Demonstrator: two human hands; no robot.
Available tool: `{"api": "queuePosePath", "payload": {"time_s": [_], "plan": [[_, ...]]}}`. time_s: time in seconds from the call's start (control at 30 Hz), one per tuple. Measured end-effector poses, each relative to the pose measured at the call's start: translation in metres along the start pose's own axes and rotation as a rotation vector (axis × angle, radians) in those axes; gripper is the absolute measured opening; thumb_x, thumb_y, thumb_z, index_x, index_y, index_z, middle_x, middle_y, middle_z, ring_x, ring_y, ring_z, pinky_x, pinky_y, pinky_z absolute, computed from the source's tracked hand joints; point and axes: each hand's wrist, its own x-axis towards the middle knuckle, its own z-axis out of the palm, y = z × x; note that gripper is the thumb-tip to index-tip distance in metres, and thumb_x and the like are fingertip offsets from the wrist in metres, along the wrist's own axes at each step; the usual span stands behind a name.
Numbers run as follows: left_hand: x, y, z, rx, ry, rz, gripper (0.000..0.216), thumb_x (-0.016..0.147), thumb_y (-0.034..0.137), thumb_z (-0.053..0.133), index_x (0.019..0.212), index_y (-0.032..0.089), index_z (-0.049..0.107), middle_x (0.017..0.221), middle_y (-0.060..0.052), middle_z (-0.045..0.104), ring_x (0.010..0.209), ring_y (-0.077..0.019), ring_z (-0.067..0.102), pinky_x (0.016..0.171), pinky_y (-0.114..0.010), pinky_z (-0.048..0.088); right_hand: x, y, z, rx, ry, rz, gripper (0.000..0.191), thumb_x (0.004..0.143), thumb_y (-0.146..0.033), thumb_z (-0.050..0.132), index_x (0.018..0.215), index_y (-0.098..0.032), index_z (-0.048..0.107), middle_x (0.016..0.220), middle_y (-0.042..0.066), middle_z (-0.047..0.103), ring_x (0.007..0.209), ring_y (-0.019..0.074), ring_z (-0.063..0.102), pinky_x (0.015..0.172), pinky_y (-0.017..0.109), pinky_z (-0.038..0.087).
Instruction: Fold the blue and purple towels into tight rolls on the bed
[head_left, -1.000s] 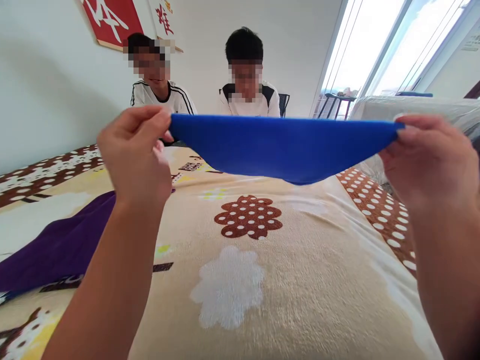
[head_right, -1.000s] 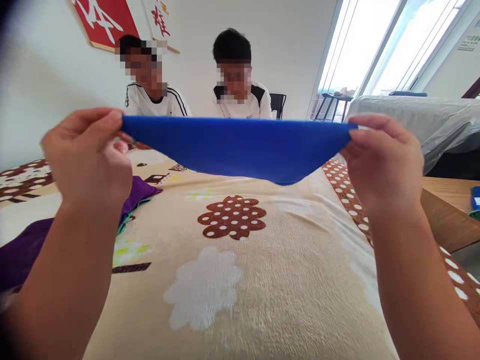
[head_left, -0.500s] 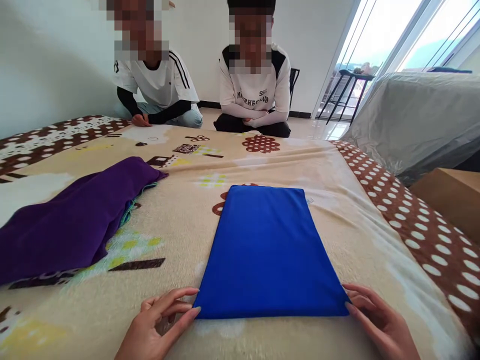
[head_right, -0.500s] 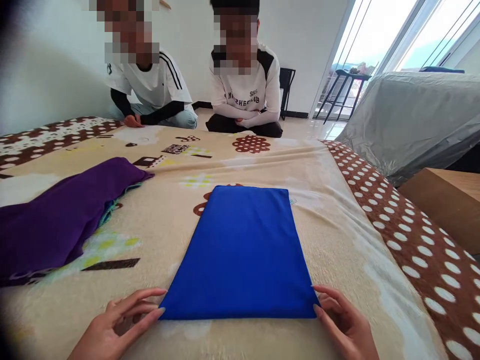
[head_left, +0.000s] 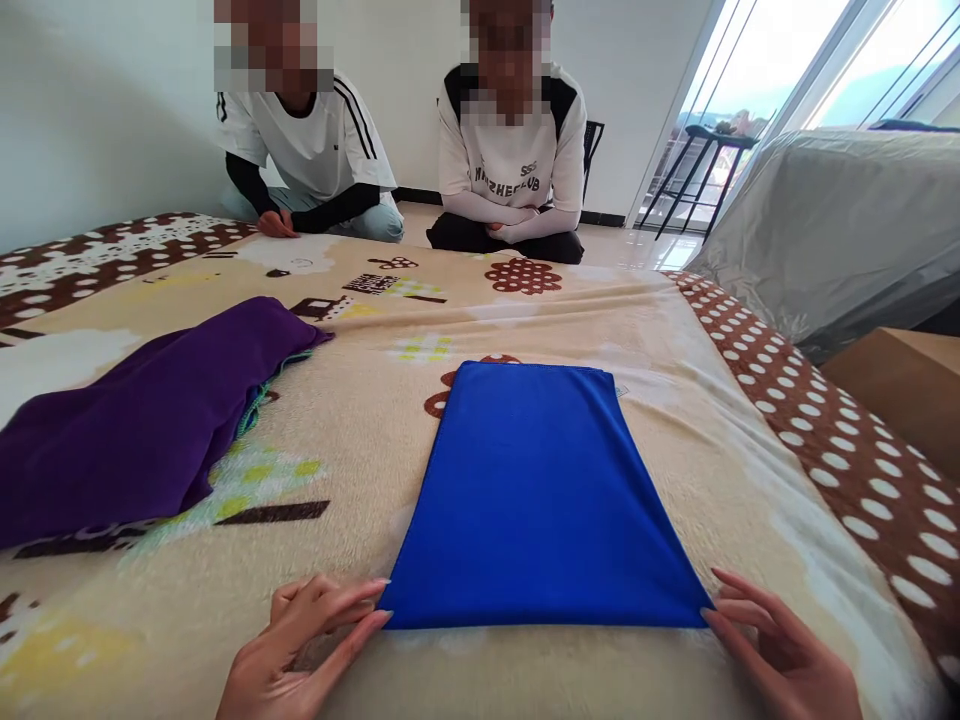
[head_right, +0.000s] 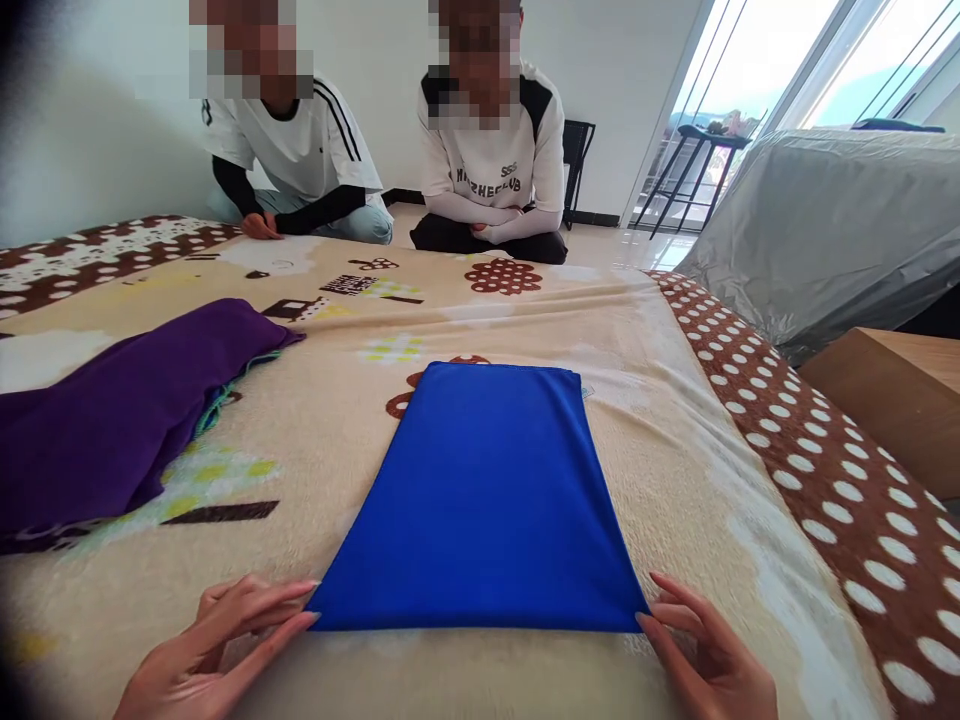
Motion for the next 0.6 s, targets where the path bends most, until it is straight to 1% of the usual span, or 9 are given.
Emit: {"api": "queuePosePath", "payload": {"time_s": [0.07,0.13,0.23,0.37,0.4,0.47,0.53,0.57,0.6], "plan": [[0.005,0.005,-0.001,0.046,0.007,0.105,0.023,0.092,0.036,0.068,0.114,0.031,0.071,0.078,0.004,0.069,0.069,-0.0104,0.065,0.067,-0.018,0.056,-0.003,0.007,-0.004,-0.027,-0.021,-0.032,0.038,0.072,-0.041,0.081,0.104,-0.022,0.075,0.108,0.005,0.076,0.097,0.0210,0.075,0.093,0.021,0.055],[0.008,0.008,-0.001,0.094,0.000,0.179,0.021,0.093,0.032,0.066,0.113,0.029,0.072,0.074,0.003,0.064,0.069,-0.0101,0.061,0.066,-0.019,0.053,-0.005,0.008,-0.003,-0.043,-0.035,-0.048,0.036,0.073,-0.041,0.081,0.104,-0.024,0.075,0.104,0.004,0.077,0.091,0.0191,0.076,0.091,0.020,0.056],[0.007,0.005,0.000,0.144,-0.010,0.245,0.019,0.093,0.030,0.065,0.111,0.027,0.073,0.074,0.002,0.061,0.070,-0.0102,0.059,0.067,-0.020,0.050,-0.005,0.000,0.002,-0.068,-0.017,-0.036,0.036,0.075,-0.046,0.078,0.103,-0.025,0.076,0.098,0.002,0.078,0.082,0.0165,0.076,0.080,0.016,0.059],[0.004,-0.004,-0.010,0.199,-0.053,0.269,0.019,0.094,0.030,0.064,0.111,0.027,0.071,0.075,0.003,0.064,0.071,-0.0113,0.060,0.070,-0.023,0.048,0.005,-0.010,-0.003,-0.117,-0.125,-0.040,0.038,0.080,-0.053,0.072,0.104,-0.025,0.075,0.088,0.002,0.077,0.076,0.0164,0.075,0.069,0.017,0.061],[0.005,-0.004,-0.013,0.236,-0.023,0.256,0.017,0.095,0.030,0.063,0.109,0.026,0.071,0.076,0.003,0.065,0.071,-0.0120,0.061,0.073,-0.026,0.047,0.010,-0.012,-0.006,-0.160,-0.114,-0.063,0.038,0.082,-0.055,0.069,0.105,-0.025,0.075,0.086,0.002,0.076,0.074,0.0163,0.074,0.064,0.018,0.061],[0.012,0.002,-0.015,0.350,0.058,0.239,0.015,0.096,0.030,0.061,0.106,0.024,0.070,0.078,0.002,0.069,0.069,-0.0133,0.062,0.078,-0.032,0.044,0.018,-0.020,-0.006,-0.304,0.006,-0.146,0.039,0.087,-0.057,0.063,0.105,-0.025,0.074,0.092,0.004,0.075,0.075,0.0173,0.073,0.059,0.022,0.060],[0.024,0.019,-0.005,0.464,0.061,0.288,0.019,0.098,0.027,0.057,0.112,0.022,0.069,0.089,0.000,0.075,0.074,-0.0153,0.065,0.082,-0.035,0.042,0.023,-0.038,0.005,-0.440,0.096,-0.283,0.037,0.092,-0.053,0.058,0.111,-0.026,0.071,0.110,0.006,0.072,0.092,0.0204,0.073,0.072,0.029,0.063],[0.031,0.030,0.006,0.502,0.019,0.343,0.025,0.099,0.025,0.053,0.119,0.020,0.067,0.101,-0.002,0.076,0.084,-0.0169,0.068,0.086,-0.036,0.042,0.023,-0.050,0.018,-0.479,0.079,-0.368,0.035,0.095,-0.049,0.055,0.118,-0.026,0.068,0.120,0.007,0.069,0.104,0.0216,0.070,0.083,0.032,0.062],[0.037,0.043,0.020,0.523,-0.047,0.407,0.031,0.100,0.022,0.049,0.128,0.018,0.063,0.116,-0.005,0.074,0.099,-0.0185,0.068,0.091,-0.035,0.043,0.022,-0.063,0.033,-0.500,0.017,-0.462,0.036,0.097,-0.043,0.053,0.127,-0.026,0.064,0.131,0.007,0.065,0.116,0.0219,0.066,0.094,0.035,0.059]]}}
